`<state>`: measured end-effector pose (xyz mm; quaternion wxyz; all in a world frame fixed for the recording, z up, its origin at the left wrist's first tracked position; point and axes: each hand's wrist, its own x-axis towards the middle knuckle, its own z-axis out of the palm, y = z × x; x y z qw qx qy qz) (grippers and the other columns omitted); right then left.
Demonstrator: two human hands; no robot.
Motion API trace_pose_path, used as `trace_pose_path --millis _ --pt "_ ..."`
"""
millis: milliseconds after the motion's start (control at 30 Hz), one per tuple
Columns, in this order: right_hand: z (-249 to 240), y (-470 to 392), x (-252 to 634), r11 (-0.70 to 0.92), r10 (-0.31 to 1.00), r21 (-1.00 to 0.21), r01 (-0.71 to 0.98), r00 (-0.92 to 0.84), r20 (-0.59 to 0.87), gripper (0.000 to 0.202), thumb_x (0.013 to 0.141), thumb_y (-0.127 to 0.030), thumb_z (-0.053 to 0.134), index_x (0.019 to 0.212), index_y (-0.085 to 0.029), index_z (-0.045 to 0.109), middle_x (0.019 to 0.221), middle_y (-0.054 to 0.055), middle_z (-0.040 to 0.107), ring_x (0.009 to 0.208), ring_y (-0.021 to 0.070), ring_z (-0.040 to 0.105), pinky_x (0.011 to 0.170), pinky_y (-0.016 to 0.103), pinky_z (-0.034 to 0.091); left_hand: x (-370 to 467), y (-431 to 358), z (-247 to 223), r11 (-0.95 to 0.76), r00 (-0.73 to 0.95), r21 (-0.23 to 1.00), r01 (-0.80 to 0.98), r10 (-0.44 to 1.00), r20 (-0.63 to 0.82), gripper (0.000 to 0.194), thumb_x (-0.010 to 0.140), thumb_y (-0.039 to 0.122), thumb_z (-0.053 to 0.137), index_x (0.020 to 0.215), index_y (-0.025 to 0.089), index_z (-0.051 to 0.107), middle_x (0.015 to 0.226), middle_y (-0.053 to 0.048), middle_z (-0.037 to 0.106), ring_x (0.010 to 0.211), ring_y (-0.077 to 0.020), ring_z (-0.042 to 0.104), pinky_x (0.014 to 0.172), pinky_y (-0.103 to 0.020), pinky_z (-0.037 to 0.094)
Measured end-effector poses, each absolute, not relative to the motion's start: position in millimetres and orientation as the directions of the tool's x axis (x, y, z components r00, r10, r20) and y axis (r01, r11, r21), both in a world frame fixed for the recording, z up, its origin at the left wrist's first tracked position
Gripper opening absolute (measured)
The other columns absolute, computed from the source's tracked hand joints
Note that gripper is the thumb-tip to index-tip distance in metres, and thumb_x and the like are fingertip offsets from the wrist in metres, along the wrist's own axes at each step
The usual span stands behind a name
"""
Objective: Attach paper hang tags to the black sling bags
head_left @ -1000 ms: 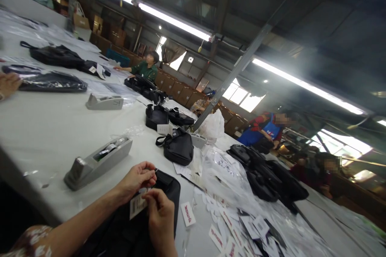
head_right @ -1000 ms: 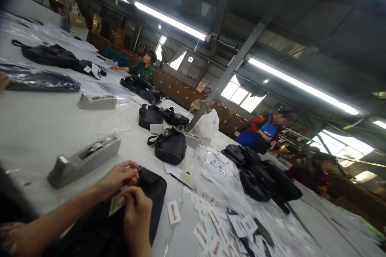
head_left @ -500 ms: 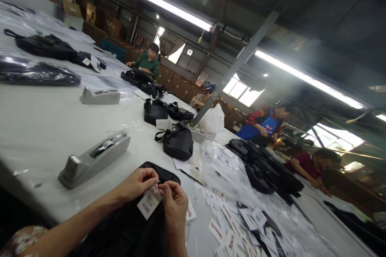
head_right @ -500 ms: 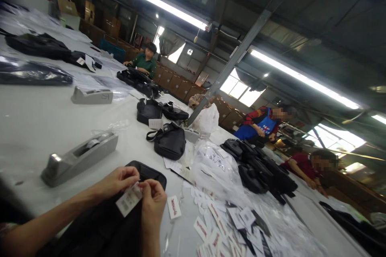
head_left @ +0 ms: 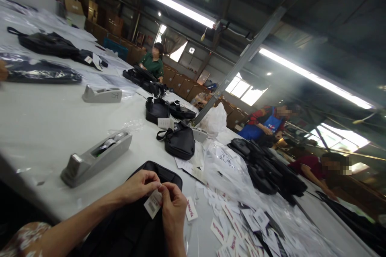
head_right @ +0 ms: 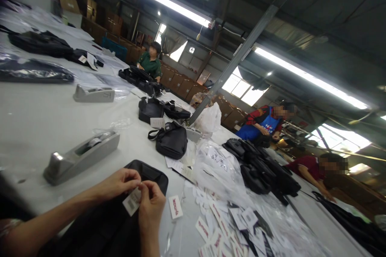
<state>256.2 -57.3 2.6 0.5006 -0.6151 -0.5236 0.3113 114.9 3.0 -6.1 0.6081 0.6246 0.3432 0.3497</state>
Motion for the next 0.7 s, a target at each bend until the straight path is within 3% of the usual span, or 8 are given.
trace_pose_path --millis 233,433,533,700 --pt "-4.5 -54.1 257.0 0.055 0.957 -0.924 0.379 0.243 0.157 0.018 0.080 -0.035 0.058 0.077 -0.018 0.065 0.057 -0.003 0.054 0.054 0.0117 0.048 0.051 0.021 0.038 113.8 4.1 -5.7 -0.005 0.535 0.999 0.035 0.845 -0.015 0.023 0.076 0.035 0.053 0.075 0.013 0.059 0.055 0.005 0.046 0.050 -0.0090 0.038 0.047 -0.020 0.028" --pt "-8.8 -54.1 254.6 0.088 0.954 -0.895 0.437 0.223 0.202 0.017 0.081 -0.034 0.058 0.078 -0.020 0.066 0.061 -0.001 0.059 0.056 0.0126 0.052 0.053 0.022 0.040 112.3 8.4 -10.2 -0.119 0.527 0.986 0.114 0.849 0.041 0.020 0.075 0.030 0.052 0.073 0.013 0.061 0.063 0.002 0.054 0.059 -0.0114 0.045 0.056 -0.022 0.035" --pt "-14.7 -53.5 250.6 0.094 0.944 -0.923 0.372 0.261 0.201 0.018 0.081 -0.035 0.058 0.079 -0.019 0.067 0.059 -0.001 0.059 0.053 0.0120 0.052 0.051 0.021 0.041 113.8 10.5 -14.6 -0.130 0.511 0.984 0.126 0.858 0.048 0.019 0.074 0.031 0.054 0.072 0.013 0.062 0.062 0.001 0.056 0.059 -0.0118 0.046 0.055 -0.021 0.034" --pt "-24.1 -51.5 248.3 0.072 0.955 -0.986 0.150 0.276 0.112 0.026 0.081 -0.038 0.060 0.094 -0.017 0.067 0.070 0.002 0.065 0.060 0.0133 0.056 0.056 0.023 0.045 117.0 8.7 -18.0 0.038 0.548 0.999 0.007 0.836 -0.036 0.026 0.076 0.038 0.052 0.075 0.013 0.058 0.060 0.002 0.055 0.049 -0.0092 0.039 0.047 -0.020 0.028"
